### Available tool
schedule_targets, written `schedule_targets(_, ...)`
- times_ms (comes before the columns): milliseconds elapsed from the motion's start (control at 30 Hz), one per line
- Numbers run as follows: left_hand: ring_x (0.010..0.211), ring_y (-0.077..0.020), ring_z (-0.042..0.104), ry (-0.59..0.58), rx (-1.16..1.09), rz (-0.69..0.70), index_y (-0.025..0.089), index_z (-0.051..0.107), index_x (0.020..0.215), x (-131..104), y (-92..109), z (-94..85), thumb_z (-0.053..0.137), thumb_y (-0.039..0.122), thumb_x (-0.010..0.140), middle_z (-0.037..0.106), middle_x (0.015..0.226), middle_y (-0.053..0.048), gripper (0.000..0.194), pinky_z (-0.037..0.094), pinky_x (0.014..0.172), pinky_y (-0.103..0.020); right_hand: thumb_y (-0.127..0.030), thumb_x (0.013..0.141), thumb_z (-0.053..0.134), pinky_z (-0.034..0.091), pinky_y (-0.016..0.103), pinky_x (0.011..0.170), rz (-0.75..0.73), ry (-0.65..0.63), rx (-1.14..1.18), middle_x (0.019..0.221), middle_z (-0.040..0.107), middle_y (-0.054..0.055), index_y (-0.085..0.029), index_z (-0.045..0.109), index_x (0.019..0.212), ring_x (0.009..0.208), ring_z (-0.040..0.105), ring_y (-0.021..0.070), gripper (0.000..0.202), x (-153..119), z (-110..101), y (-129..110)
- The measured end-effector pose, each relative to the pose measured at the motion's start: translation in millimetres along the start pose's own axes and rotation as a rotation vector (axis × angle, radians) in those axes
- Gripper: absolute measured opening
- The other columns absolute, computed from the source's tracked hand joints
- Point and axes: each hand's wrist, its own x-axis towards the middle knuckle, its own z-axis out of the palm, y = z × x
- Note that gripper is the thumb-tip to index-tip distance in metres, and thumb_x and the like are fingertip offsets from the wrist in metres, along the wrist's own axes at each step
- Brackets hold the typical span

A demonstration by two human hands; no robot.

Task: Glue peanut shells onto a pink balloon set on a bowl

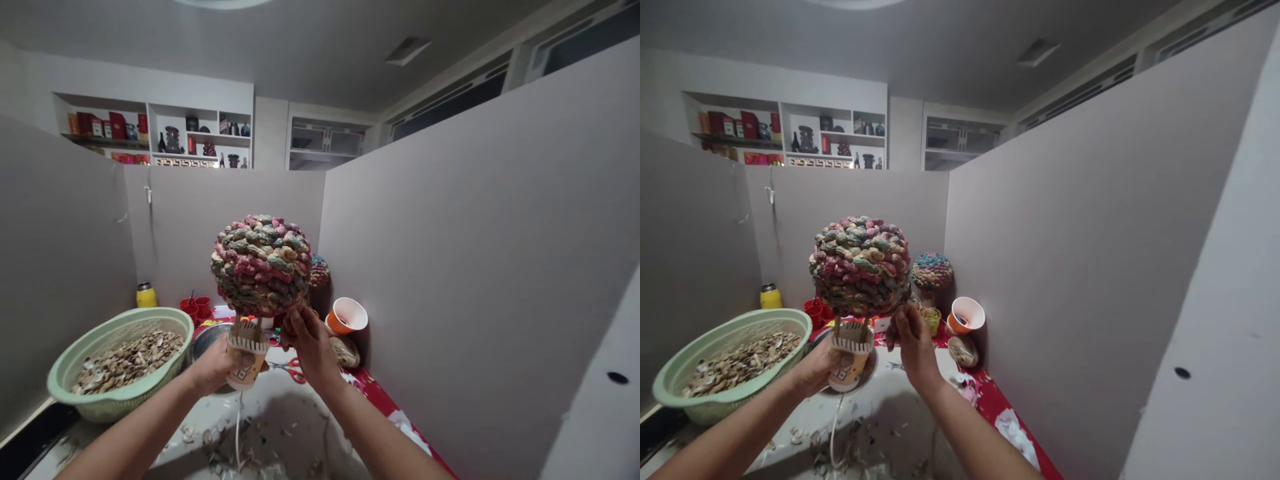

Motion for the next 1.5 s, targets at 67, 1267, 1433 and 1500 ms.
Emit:
schedule_targets(67,0.068,-0.0203,0.063,0.03,-0.003,0.014,0.011,0.067,0.091,2,6,4.1,0.082,0.044,0.061,0.069,0.075,-0.011,0.047,0.046,0.063,-0.029,-0.05,0.087,0.065,0.033,0.02,0.041,-0.012,0.02,0.053,0.061,0.039,-0.007,-0.022,0.046,0.072,0.046,0.035,0.0081,0.037,8,7,0)
schedule_targets(1267,0.066,-0.0167,0.063,0.479,0.033,0.198,0.011,0.068,0.091,64,22,18.1,0.088,0.038,0.056,0.071,0.076,-0.006,0.048,0.05,0.067,-0.028,-0.039,0.072,0.081,0.041,0.02,0.047,-0.351,0.371,0.038,0.06,0.059,-0.005,-0.019,0.061,0.077,0.049,0.052,0.0089,0.029,59,19,-34)
schedule_targets(1433,0.074,-0.0171,0.064,0.635,0.106,0.266,0.011,0.068,0.094,65,20,18.2,0.088,0.034,0.06,0.072,0.085,-0.006,0.046,0.049,0.073,-0.028,-0.044,0.077,0.077,0.044,0.024,0.045,-0.356,0.31,-0.131,0.056,0.059,-0.003,-0.02,0.062,0.07,0.046,0.053,0.0116,0.029,46,22,-40)
schedule_targets(1500,0.071,-0.0162,0.063,0.67,0.146,0.282,0.011,0.068,0.091,65,19,17.3,0.087,0.034,0.06,0.072,0.081,-0.005,0.043,0.048,0.071,-0.027,-0.048,0.082,0.072,0.038,0.023,0.041,-0.371,0.265,-0.22,0.051,0.054,-0.004,-0.02,0.059,0.064,0.042,0.048,0.0106,0.036,41,22,-41)
